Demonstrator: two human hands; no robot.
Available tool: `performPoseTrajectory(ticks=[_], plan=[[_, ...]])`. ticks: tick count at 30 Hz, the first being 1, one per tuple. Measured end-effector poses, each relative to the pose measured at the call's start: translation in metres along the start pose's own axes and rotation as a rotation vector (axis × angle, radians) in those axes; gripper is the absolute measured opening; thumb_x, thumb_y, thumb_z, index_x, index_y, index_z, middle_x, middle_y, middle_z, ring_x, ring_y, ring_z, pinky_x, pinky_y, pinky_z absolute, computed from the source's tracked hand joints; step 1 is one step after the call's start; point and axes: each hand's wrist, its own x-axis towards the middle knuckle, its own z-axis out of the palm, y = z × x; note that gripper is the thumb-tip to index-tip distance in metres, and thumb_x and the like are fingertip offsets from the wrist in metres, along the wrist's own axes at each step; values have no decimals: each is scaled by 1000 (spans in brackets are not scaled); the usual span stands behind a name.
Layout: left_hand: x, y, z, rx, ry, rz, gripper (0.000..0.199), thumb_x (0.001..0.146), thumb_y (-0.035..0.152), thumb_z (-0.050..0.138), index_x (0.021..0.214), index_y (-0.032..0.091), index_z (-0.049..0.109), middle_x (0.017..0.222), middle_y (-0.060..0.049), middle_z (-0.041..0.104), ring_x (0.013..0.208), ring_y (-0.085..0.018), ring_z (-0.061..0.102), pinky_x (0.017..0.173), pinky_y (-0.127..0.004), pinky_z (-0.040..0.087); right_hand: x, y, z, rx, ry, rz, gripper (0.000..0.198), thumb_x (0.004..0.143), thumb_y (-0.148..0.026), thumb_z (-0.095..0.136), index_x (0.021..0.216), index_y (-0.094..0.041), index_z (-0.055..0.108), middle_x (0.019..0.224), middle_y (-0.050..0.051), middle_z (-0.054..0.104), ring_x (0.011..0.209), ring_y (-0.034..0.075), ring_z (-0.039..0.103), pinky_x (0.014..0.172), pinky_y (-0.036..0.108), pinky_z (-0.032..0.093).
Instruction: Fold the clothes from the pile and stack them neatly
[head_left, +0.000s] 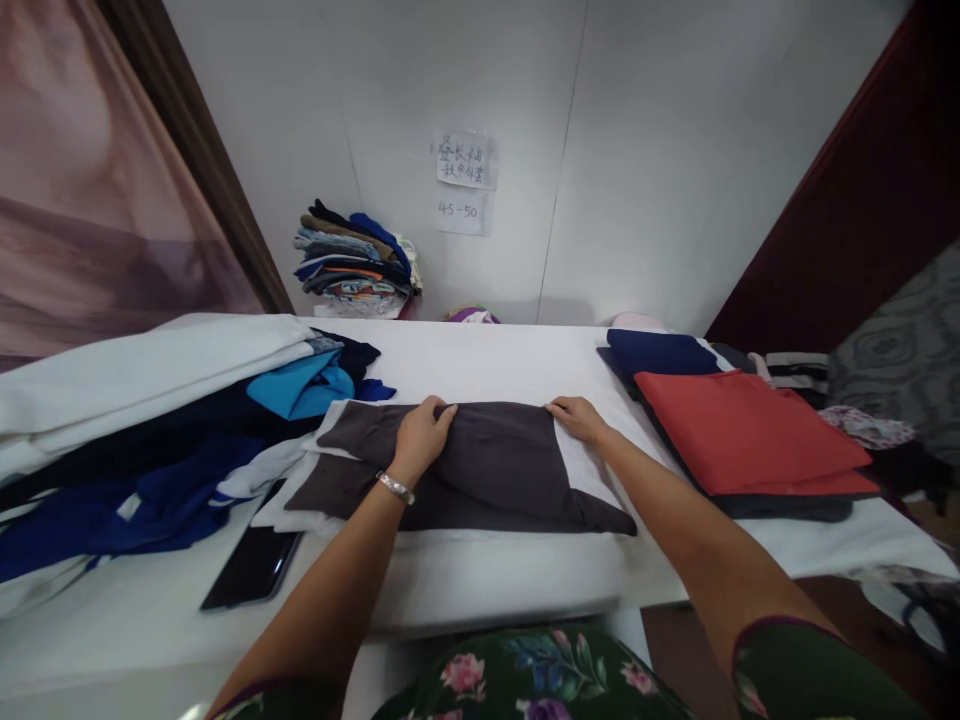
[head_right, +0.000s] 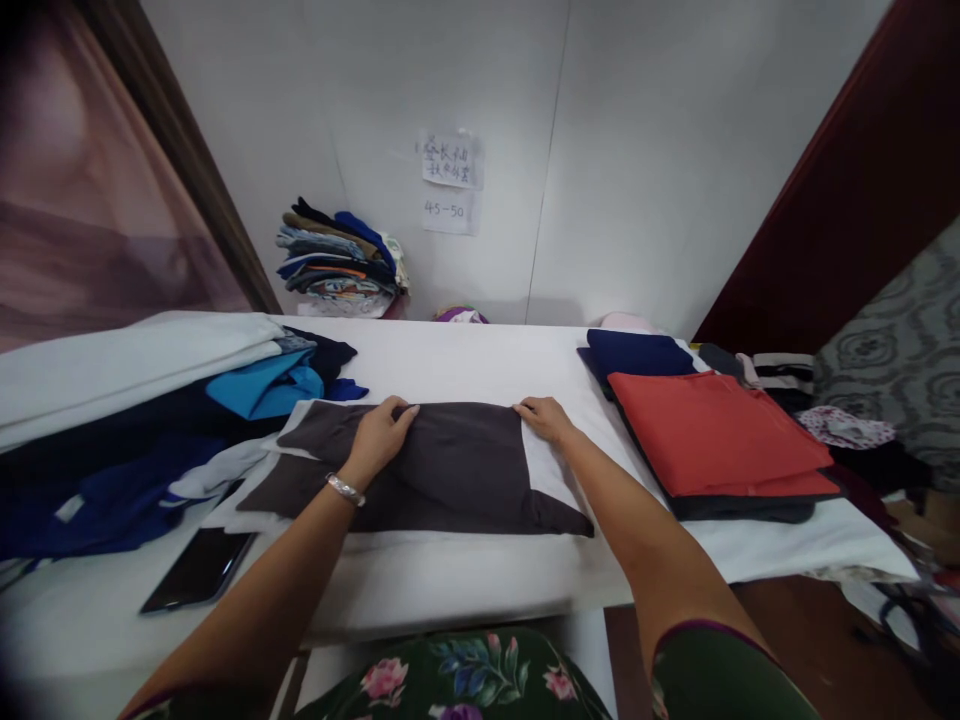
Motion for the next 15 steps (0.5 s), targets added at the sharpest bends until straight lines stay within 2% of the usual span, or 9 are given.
performPoseTrajectory(ticks=[2,6,9,12,15], plan=[[4,-6,3,60,-47,-35,27,90,44,46,93,23,63,78,-4,68,76,-22,63,63,-28,39,5,-4,4,-43,-36,20,46,98,-48,30,103,-24,70,96,4,73,89,19,65,77,27,41],[9,-21,18,98,-107,-111,31,91,46,44,88,23,65,84,-7,70,82,-25,63,65,-29,39,9,-14,15,-122,-57,41,44,97,-47,33,106,-22,68,102,9,72,94,23,64,81,31,39],[8,-26,19,20,-83,-132,32,89,47,47,85,23,66,83,-6,71,81,-23,64,66,-28,40,5,-18,17,-162,-28,53,45,97,-47,32,118,-21,62,108,12,68,101,25,62,85,33,37],[5,-25,13,-54,-18,-86,30,87,47,51,84,23,67,86,-4,72,83,-20,64,69,-26,41,-1,-18,18,-194,13,66,47,98,-46,32,130,-18,52,115,13,65,107,25,58,88,34,35],[4,-25,9,-5,-14,-73,31,87,49,50,88,23,68,86,-4,72,83,-21,64,69,-26,41,-2,-19,19,-216,23,61,47,98,-47,31,130,-19,52,110,11,67,104,24,58,87,33,35]])
